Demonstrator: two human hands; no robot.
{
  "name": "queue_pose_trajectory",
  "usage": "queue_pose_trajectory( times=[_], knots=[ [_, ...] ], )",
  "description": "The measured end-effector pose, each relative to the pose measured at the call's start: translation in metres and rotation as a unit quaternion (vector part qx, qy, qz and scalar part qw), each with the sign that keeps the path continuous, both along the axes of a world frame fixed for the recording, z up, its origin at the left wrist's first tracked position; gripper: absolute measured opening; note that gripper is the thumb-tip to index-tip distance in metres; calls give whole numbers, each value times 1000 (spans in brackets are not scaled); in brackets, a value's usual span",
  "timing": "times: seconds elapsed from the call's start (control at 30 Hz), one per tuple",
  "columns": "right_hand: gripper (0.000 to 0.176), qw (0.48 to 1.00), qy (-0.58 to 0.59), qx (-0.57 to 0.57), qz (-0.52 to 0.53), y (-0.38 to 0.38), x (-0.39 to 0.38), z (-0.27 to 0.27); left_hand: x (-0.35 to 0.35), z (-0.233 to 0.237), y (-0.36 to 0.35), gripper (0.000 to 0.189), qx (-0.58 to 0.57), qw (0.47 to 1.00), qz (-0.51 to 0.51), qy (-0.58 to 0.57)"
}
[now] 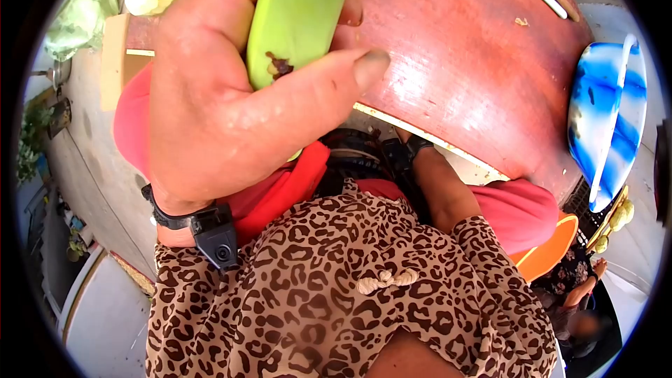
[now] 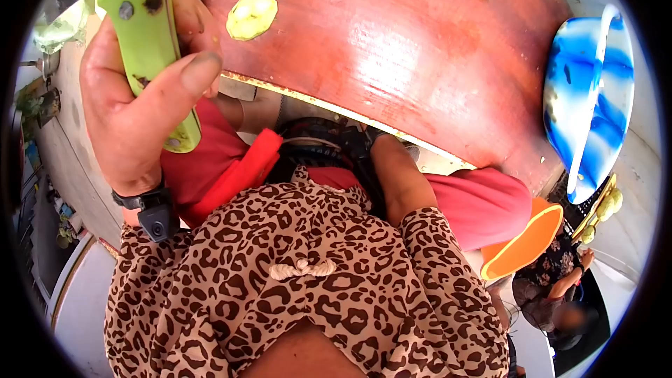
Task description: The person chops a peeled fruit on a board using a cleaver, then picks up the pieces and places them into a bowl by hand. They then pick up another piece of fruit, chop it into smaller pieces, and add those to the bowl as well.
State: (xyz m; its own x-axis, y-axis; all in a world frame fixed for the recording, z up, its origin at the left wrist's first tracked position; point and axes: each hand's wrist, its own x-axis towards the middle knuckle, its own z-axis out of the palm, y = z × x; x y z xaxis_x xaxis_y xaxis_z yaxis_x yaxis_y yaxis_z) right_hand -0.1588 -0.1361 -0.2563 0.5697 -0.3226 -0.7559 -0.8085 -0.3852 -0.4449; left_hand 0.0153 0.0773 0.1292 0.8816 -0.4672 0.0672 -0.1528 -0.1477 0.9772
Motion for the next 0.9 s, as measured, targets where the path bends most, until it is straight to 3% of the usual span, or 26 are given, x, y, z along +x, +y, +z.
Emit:
queue_pose_trajectory(
  times=[0.3, 0.43, 0.73, 0.9],
  knots=[
    [27, 997, 44, 21, 53, 8, 1, -8, -3, 12, 0, 30, 29, 993, 4, 111],
    [29, 987, 93, 62, 117, 6, 8, 0, 2, 6, -3, 21, 5, 996, 20, 86],
    [32, 894, 195, 197, 351, 11, 43, 72, 12, -2, 1, 20, 42, 995, -30, 89],
    [33, 902, 141, 187, 362, 43, 60, 107, 11, -8, 0, 20, 33, 995, -30, 87]
  ],
)
